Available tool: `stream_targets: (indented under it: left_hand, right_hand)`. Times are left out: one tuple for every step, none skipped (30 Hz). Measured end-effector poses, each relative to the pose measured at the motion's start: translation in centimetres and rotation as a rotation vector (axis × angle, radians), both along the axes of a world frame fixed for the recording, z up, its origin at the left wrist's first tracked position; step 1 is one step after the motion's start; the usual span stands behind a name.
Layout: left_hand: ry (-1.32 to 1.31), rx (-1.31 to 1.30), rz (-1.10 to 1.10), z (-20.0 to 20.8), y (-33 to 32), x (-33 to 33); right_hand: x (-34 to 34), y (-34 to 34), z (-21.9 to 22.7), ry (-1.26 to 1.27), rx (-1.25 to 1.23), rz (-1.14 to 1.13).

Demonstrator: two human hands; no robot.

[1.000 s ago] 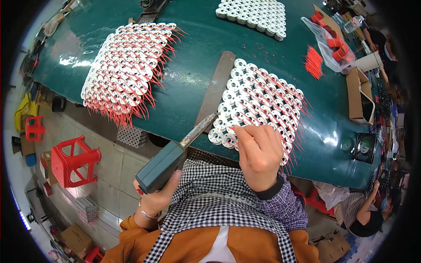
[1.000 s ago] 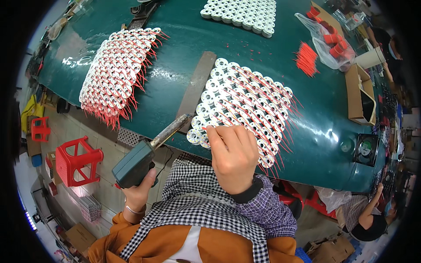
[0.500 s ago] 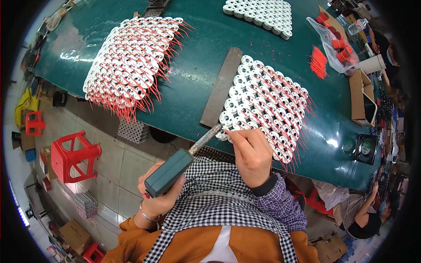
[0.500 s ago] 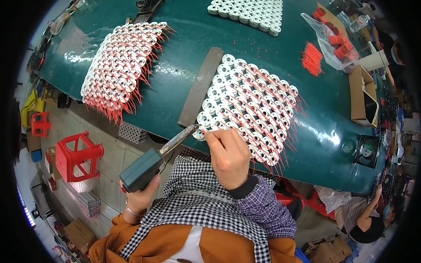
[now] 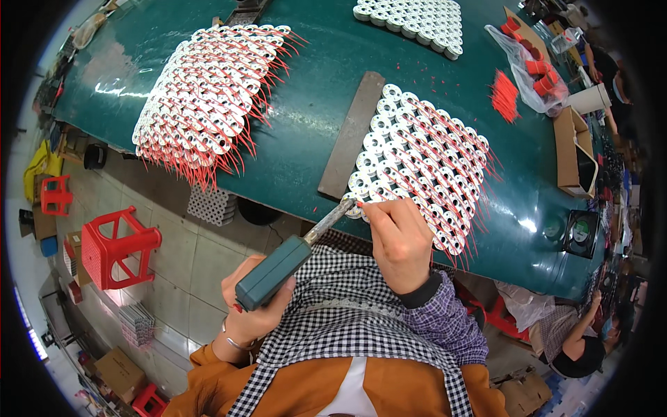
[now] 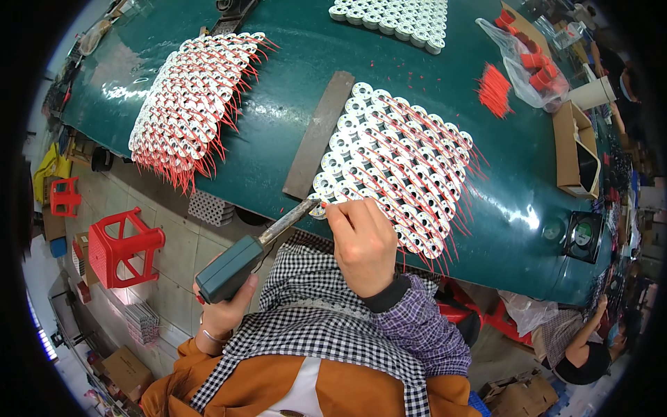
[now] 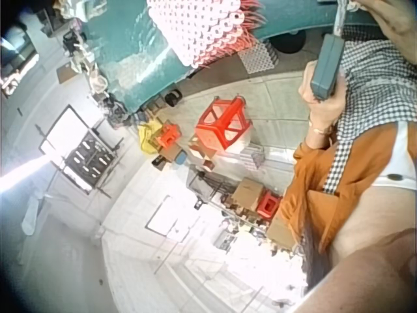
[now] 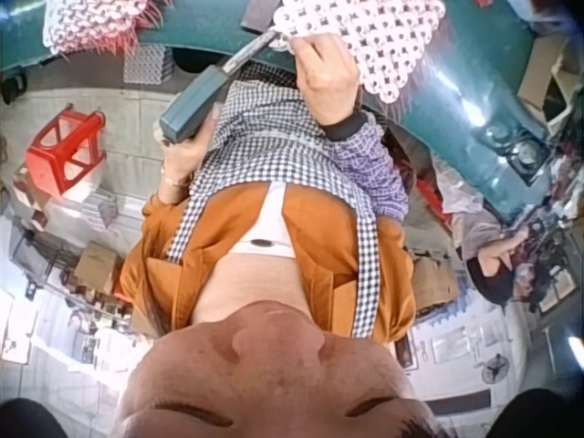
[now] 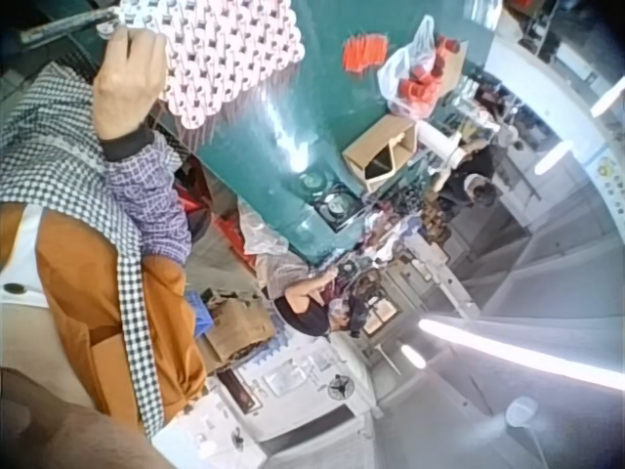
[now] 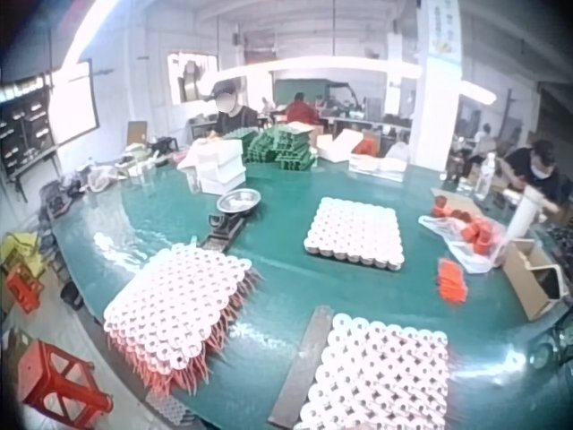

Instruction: The person solders red wires onto circular LED circuit boards using a soldering iron, positions a new panel of circuit boards on the workbench, and solders additional wires onto the boards.

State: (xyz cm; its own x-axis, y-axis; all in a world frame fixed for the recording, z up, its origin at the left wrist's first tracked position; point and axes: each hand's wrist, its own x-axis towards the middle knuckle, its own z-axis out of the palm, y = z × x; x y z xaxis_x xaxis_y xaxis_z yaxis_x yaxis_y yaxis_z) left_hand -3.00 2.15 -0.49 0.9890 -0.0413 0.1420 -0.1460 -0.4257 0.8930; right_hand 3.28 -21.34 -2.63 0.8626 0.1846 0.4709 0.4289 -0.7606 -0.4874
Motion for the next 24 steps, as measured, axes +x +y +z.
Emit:
stream_targets:
  left_hand:
    - [-0.026, 0.034, -0.008, 0.0, 0.0, 0.1]
    - [-0.052, 0.068, -0.017, 0.0, 0.0, 0.1]
    - [-0.052, 0.067, -0.018, 0.1, 0.0, 0.1]
    - [-0.055, 0.063, -0.022, 0.1, 0.0, 0.2]
    - [-0.058, 0.059, -0.025, 0.1, 0.0, 0.2]
    - [-0.058, 0.06, -0.025, 0.1, 0.1, 0.0]
    - [-0.031, 0.064, -0.01, -0.2, 0.3, -0.3]
    - [-0.003, 0.069, 0.005, -0.4, 0.4, -0.7]
    - [-0.003, 0.069, 0.005, -0.5, 0.6, -1.3]
    - [0.078, 0.014, 0.068, -0.6, 0.8, -1.8]
    - [0.16, -0.041, 0.132, -0.6, 0.9, -2.2]
    - [0.159, -0.042, 0.132, -0.7, 1.0, -2.3]
    - [0.14, -0.043, 0.132, -0.7, 1.1, -2.3]
    - [0.121, -0.044, 0.133, -0.6, 1.1, -2.3]
    - [0.121, -0.044, 0.135, -0.6, 1.1, -2.2]
    - [0.107, -0.033, 0.127, -0.4, 1.1, -2.2]
    - [0.094, -0.021, 0.12, -0.3, 1.0, -2.1]
    - [0.094, -0.021, 0.121, -0.3, 1.0, -2.2]
    - [0.114, -0.044, 0.126, -0.2, 1.0, -2.3]
    - [0.133, -0.066, 0.132, -0.2, 1.1, -2.3]
    - [0.133, -0.065, 0.133, -0.2, 1.1, -2.3]
    - [0.132, -0.059, 0.111, -0.1, 1.1, -2.3]
    - [0.131, -0.052, 0.09, -0.1, 1.2, -2.2]
    - [0.13, -0.053, 0.091, 0.1, 1.2, -2.1]
  right_hand:
    - [0.0, 0.0, 0.0, 0.001, 0.001, -0.001]
    - [0.1, 0.0, -0.1, 0.002, 0.0, 0.001]
    - [0.1, 0.0, 0.0, 0.003, -0.003, 0.003]
    - [0.0, 0.0, 0.0, 0.003, -0.005, 0.001]
    - [0.0, 0.0, 0.1, 0.004, -0.008, -0.002]
    - [0.0, 0.0, 0.1, 0.004, -0.01, -0.003]
    - [0.1, 0.0, 0.1, 0.004, -0.01, -0.003]
    - [0.1, 0.0, 0.0, -0.001, -0.011, -0.006]
    - [0.1, 0.1, 0.0, -0.005, -0.014, -0.009]
    - [0.0, 0.1, 0.0, -0.005, -0.014, -0.009]
    - [-0.1, 0.2, 0.1, 0.001, -0.027, -0.014]
    - [-0.1, 0.2, 0.2, 0.006, -0.04, -0.02]
    - [0.0, 0.2, 0.2, 0.005, -0.041, -0.02]
    - [0.0, 0.1, 0.3, -0.007, -0.055, -0.03]
    - [0.0, 0.1, 0.3, -0.018, -0.069, -0.039]
    - [0.0, 0.2, 0.4, -0.018, -0.069, -0.037]
    - [-0.2, 0.2, 0.6, -0.032, -0.066, -0.036]
    - [-0.3, 0.2, 0.8, -0.046, -0.063, -0.035]
    - [-0.4, 0.3, 0.8, -0.046, -0.063, -0.034]
    - [-0.4, 0.4, 0.8, -0.054, -0.053, -0.021]
    - [-0.4, 0.4, 0.7, -0.061, -0.041, -0.008]
    - [-0.3, 0.5, 0.6, -0.061, -0.04, -0.006]
    - [-0.3, 0.7, 0.4, -0.05, -0.036, 0.003]
    - [-0.2, 0.8, 0.2, -0.039, -0.033, 0.012]
